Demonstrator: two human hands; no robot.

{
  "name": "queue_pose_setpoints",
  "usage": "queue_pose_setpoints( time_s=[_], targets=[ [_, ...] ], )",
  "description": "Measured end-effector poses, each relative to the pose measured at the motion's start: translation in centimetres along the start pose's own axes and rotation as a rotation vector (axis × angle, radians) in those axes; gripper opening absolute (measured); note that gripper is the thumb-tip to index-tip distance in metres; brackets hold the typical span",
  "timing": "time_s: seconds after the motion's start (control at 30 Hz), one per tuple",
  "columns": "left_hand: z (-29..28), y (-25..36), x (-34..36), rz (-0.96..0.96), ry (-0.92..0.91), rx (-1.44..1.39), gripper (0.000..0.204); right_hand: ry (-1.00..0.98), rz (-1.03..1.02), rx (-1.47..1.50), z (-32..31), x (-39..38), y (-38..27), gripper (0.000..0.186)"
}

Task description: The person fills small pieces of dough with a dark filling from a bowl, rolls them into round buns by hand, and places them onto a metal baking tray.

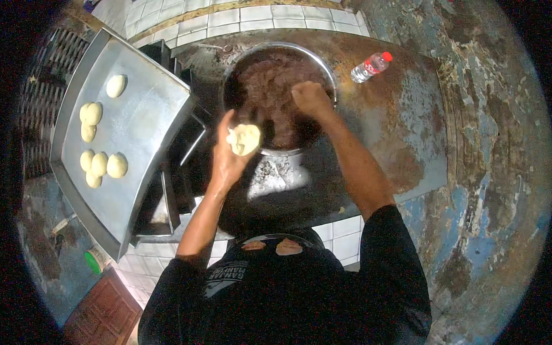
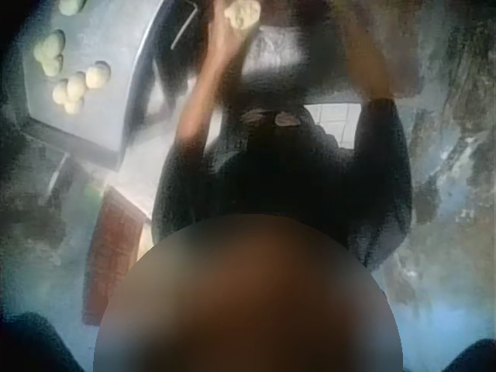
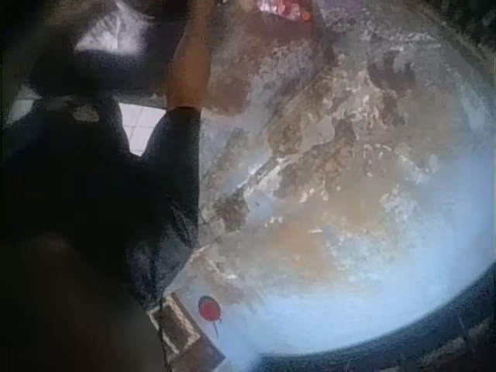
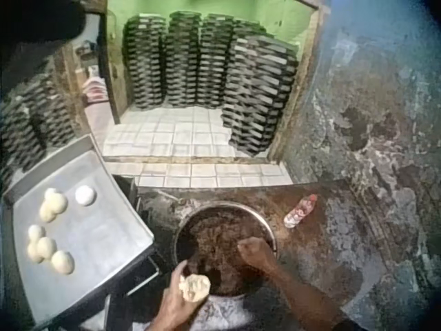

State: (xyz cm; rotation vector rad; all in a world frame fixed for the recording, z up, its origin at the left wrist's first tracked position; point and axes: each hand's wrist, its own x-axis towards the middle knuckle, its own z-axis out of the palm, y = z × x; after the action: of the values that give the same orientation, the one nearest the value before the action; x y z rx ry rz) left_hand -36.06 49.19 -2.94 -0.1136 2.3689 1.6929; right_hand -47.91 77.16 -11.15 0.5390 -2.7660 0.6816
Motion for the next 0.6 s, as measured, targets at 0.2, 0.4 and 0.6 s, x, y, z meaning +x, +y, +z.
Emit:
queue_pose_setpoints(
  time_s=[0.2,0.4,0.6],
  targets=[
    [0.2,-4.9,1.3,0.07,0.186,-0.11,0.048,-0.594,0.734,0.877,-6.2,-3.1,-8.7,0.032],
    [2.5,-1.8,-1.5,-0.055,0.174,0.12,0.032,-0.15,0.065,0.108,-2.5,-15.6,-19.1,0.028],
    [2.9,-11.7,-7.3,-0.047,0.195,-0.23,0.04,-0.237,0.096,0.129,-4.0,-21.8,-18.4,0.029]
  ],
)
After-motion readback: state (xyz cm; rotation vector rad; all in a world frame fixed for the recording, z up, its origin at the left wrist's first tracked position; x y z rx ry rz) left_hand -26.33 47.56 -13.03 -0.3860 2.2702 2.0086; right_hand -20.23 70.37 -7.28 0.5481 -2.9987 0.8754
